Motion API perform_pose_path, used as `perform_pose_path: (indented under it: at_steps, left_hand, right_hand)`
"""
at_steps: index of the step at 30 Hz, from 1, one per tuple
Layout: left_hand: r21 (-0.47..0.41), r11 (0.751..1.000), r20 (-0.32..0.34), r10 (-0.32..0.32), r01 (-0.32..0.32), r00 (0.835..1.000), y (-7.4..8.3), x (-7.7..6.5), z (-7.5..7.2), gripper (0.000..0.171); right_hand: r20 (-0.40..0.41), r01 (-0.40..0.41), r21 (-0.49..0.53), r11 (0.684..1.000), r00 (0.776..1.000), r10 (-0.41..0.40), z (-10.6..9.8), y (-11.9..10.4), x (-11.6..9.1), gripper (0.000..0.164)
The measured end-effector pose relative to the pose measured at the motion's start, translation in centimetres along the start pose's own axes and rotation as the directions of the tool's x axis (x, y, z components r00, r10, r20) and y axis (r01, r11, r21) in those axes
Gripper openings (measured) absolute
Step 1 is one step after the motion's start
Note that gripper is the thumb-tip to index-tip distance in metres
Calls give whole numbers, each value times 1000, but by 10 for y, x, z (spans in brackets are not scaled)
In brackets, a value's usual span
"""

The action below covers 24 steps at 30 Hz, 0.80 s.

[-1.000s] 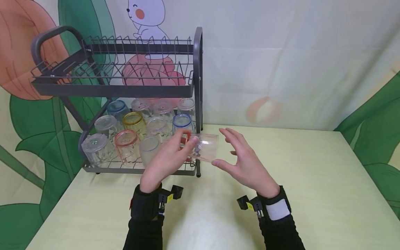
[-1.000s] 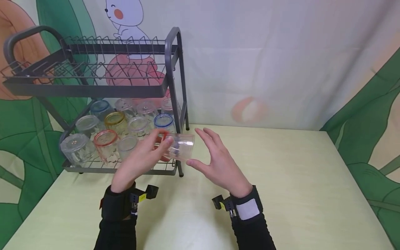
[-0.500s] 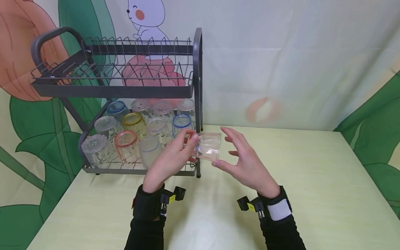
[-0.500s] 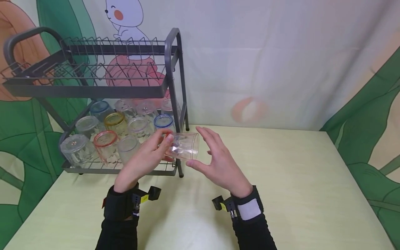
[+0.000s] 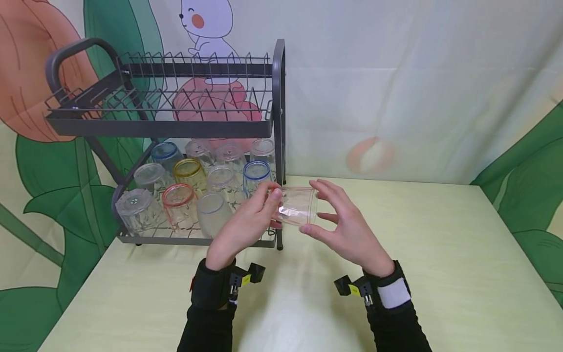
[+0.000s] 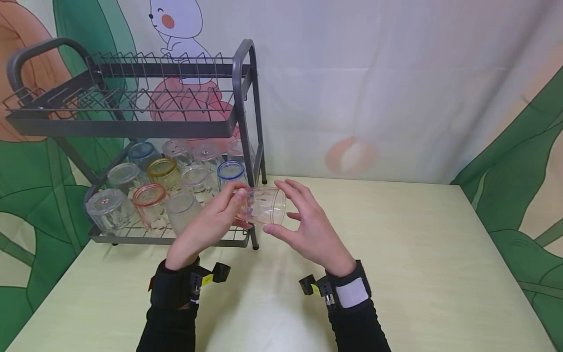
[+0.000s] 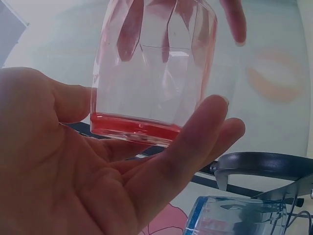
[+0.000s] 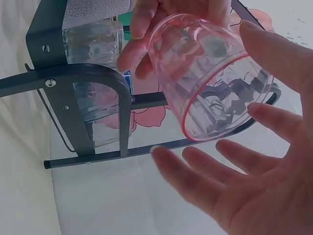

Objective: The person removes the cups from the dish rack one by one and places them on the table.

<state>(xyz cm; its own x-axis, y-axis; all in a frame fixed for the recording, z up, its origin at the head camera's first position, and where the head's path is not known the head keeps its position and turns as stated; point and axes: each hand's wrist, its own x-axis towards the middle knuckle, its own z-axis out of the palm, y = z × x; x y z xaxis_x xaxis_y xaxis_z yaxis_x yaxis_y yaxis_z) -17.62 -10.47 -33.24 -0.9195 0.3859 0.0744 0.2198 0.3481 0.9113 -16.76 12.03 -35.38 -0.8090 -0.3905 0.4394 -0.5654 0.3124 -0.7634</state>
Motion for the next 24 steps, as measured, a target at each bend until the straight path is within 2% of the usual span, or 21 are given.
perform_pose_path:
  at_steps: [9,16,24]
  left_hand:
    - [-11,1000,37,5,-5,999,-1,1,2,51]
    - [-15,1000,49,22,-21,999,-3,2,2,50]
    - [21,999,51,39,-40,998,-4,4,3,47]
  right_hand:
    - [-17,5,78,997,1000,-4,1,-1,0,76]
    - [-24,24,71,997,999,-22,0,0,0,74]
    - [-38,14,19,1000,999,-13,-2,-3,0,73]
